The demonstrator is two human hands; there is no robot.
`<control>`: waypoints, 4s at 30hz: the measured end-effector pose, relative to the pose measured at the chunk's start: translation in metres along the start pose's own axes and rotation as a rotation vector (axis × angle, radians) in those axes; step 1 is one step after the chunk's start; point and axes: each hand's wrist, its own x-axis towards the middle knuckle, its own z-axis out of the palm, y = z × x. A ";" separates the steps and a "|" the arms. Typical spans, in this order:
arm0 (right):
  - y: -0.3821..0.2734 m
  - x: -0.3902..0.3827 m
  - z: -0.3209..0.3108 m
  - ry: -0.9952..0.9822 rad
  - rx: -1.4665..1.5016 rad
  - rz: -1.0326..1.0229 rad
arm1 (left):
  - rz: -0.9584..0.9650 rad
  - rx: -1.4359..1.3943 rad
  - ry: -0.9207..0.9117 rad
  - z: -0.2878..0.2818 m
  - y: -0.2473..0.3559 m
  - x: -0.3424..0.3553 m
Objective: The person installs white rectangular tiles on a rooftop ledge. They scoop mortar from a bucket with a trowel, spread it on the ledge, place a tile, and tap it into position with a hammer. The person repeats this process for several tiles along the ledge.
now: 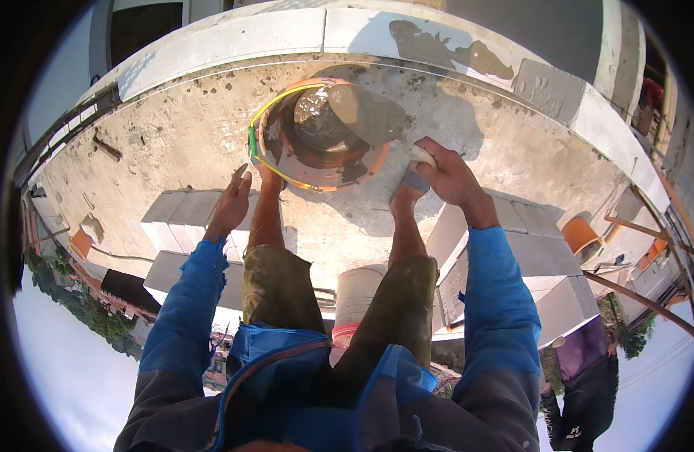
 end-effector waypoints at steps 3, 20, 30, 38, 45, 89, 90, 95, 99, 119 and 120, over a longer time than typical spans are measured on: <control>-0.032 -0.004 -0.062 0.247 -0.339 -0.046 | 0.037 0.026 -0.282 -0.028 0.017 -0.115; -0.110 0.112 -0.038 0.611 -0.963 -0.390 | 0.008 0.426 -0.358 0.017 0.038 -0.201; -0.139 0.146 0.028 0.590 -0.967 -0.396 | -0.058 0.488 -0.366 0.016 0.043 -0.203; -0.111 0.162 0.054 0.603 -0.720 -0.392 | -0.034 0.580 -0.390 0.034 0.050 -0.204; -0.082 0.133 0.062 0.665 -0.622 -0.456 | 0.045 0.675 -0.456 0.054 0.051 -0.207; -0.151 0.143 0.029 0.657 -0.947 -0.366 | -0.065 0.413 -0.378 0.039 0.013 -0.208; -0.158 0.154 0.035 0.679 -0.955 -0.401 | -0.074 0.397 -0.390 0.031 0.021 -0.206; -0.196 0.195 0.082 0.638 -0.987 -0.486 | -0.074 0.403 -0.391 0.025 0.021 -0.207; -0.202 0.206 0.091 0.640 -0.943 -0.521 | -0.036 0.416 -0.400 0.029 0.013 -0.206; -0.082 0.162 0.058 0.619 -0.768 -0.291 | -0.089 0.684 -0.501 0.053 0.059 -0.192; -0.075 0.162 0.059 0.610 -0.735 -0.289 | -0.096 0.666 -0.471 0.057 0.061 -0.195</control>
